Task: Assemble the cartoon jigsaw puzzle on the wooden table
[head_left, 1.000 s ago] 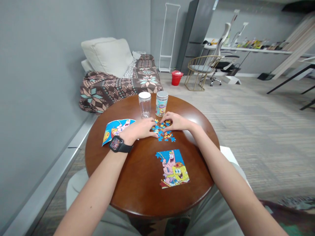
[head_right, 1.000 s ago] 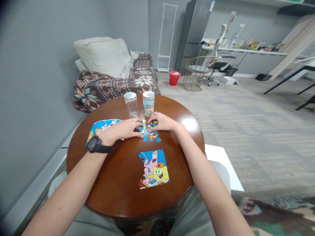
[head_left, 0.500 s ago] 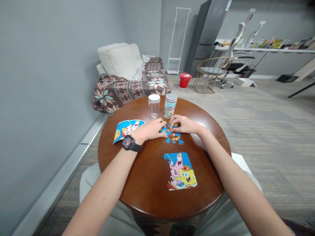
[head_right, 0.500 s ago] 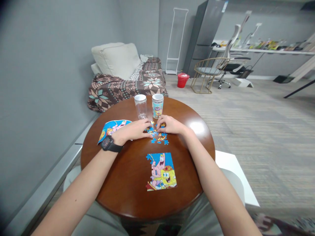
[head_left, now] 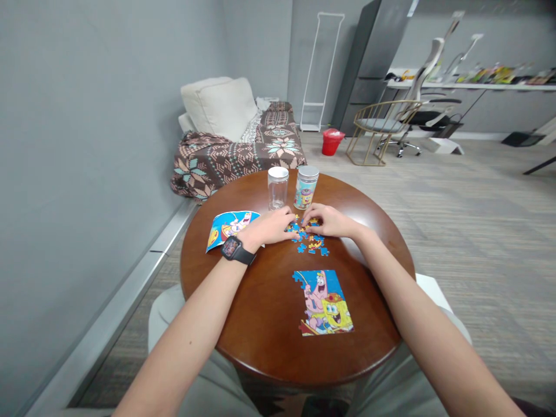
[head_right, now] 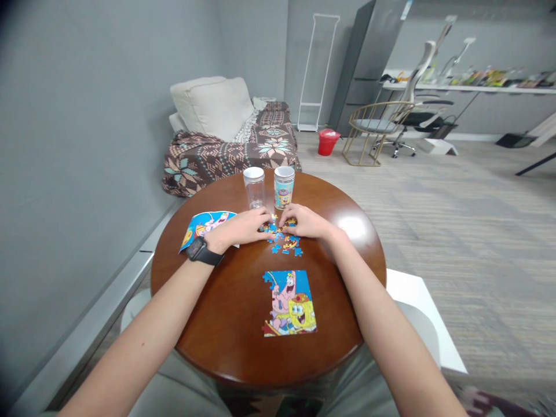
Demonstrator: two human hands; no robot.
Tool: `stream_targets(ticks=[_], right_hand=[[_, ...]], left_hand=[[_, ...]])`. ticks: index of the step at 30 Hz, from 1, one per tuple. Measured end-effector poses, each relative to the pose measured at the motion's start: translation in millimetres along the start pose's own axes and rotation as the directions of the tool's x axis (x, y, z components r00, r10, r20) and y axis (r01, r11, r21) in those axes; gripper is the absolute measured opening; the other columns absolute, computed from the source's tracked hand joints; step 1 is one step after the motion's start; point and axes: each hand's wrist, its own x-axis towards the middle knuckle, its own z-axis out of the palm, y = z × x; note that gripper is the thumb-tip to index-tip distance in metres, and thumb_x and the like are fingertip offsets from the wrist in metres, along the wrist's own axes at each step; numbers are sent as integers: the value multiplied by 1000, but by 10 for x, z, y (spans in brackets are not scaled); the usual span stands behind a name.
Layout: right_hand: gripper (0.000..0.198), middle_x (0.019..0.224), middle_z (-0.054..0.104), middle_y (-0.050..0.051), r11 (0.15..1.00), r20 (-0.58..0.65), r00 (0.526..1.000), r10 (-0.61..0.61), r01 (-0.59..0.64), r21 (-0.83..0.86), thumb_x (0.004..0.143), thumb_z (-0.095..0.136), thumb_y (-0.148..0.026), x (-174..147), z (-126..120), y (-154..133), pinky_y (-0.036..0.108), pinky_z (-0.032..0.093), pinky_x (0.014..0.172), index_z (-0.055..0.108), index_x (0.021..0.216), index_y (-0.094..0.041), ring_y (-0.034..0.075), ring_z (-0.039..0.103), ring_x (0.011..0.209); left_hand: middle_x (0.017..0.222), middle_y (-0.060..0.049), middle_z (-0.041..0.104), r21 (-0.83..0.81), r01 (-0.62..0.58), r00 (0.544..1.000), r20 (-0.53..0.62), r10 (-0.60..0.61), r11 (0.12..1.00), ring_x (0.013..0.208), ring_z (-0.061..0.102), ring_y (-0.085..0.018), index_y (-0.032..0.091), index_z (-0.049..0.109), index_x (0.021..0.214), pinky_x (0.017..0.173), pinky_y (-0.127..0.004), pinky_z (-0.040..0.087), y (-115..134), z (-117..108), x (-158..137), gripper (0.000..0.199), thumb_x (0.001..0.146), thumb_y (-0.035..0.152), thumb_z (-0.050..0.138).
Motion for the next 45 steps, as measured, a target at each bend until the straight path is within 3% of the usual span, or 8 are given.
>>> stream_targets(ticks=[8, 11, 14, 17, 23, 30, 34, 45], right_hand=[[10, 93, 64, 6, 1000, -25, 1000, 4, -5, -26, 80, 64, -20, -1, -2, 49, 35, 50, 89, 73, 85, -19, 19, 63, 91], [22, 93, 64, 6, 999, -42, 999, 28, -30, -39, 82, 55, -9, 0, -14, 78, 35, 50, 89, 74, 86, -20, 18, 63, 90], [27, 93, 64, 6, 995, -49, 996, 71, -74, -68, 81, 53, -5, -7, -36, 90, 33, 50, 87, 74, 87, -20, 17, 62, 88], [20, 92, 63, 6, 992, -31, 995, 90, -92, -83, 82, 56, -11, -20, -63, 77, 32, 51, 82, 74, 88, -18, 17, 62, 84], [12, 93, 64, 6, 995, -26, 998, 58, -60, -74, 80, 67, -23, -13, -66, 1, 33, 50, 85, 74, 89, -19, 17, 62, 86], [23, 94, 63, 7, 998, -27, 1000, -2, 1, -61, 76, 74, -31, 64, 76, -62, 36, 48, 89, 72, 95, -19, 20, 61, 93], [13, 92, 62, 6, 998, -15, 1000, -13, 13, -57, 78, 70, -24, 73, 113, -74, 34, 49, 87, 71, 90, -18, 19, 61, 91], [8, 89, 64, 6, 999, -13, 1000, 1, -2, -47, 77, 68, -16, 62, 66, -68, 33, 49, 87, 71, 84, -18, 18, 62, 88]], left_hand=[[106, -8, 58, -106, 13, 1000, -22, -16, 994, 91, 59, -19, 15, 60, 101, 77, -29, 43, 13, -68, -5, 31, 90, 43, 52], [93, -6, 62, -159, 62, 997, -40, -70, 985, 83, 58, -18, 17, 60, 91, 72, -28, 41, 11, -156, -27, 18, 90, 32, 51], [75, -2, 62, -209, 134, 991, 29, -130, 969, 66, 55, -16, 18, 59, 78, 60, -27, 35, -15, -223, -61, 20, 89, 32, 50], [69, -1, 60, -242, 152, 987, 90, -134, 958, 59, 50, -14, 19, 59, 74, 55, -27, 32, -50, -242, -88, 23, 88, 35, 50], [66, -1, 60, -272, 141, 988, 100, -118, 952, 58, 51, -14, 19, 60, 75, 55, -26, 32, -29, -238, -73, 25, 87, 38, 48], [65, -2, 64, -508, 355, 934, 235, -270, 785, 62, 54, -15, 16, 65, 66, 57, -24, 36, -8, -172, 12, 38, 72, 54, 62], [61, -1, 63, -582, 413, 910, 241, -337, 700, 59, 52, -14, 15, 68, 66, 55, -25, 37, -65, -23, 80, 33, 62, 48, 70], [51, 5, 52, -625, 421, 907, 264, -329, 657, 51, 42, -10, 15, 69, 67, 48, -23, 30, -2, -87, 43, 33, 48, 38, 82]])
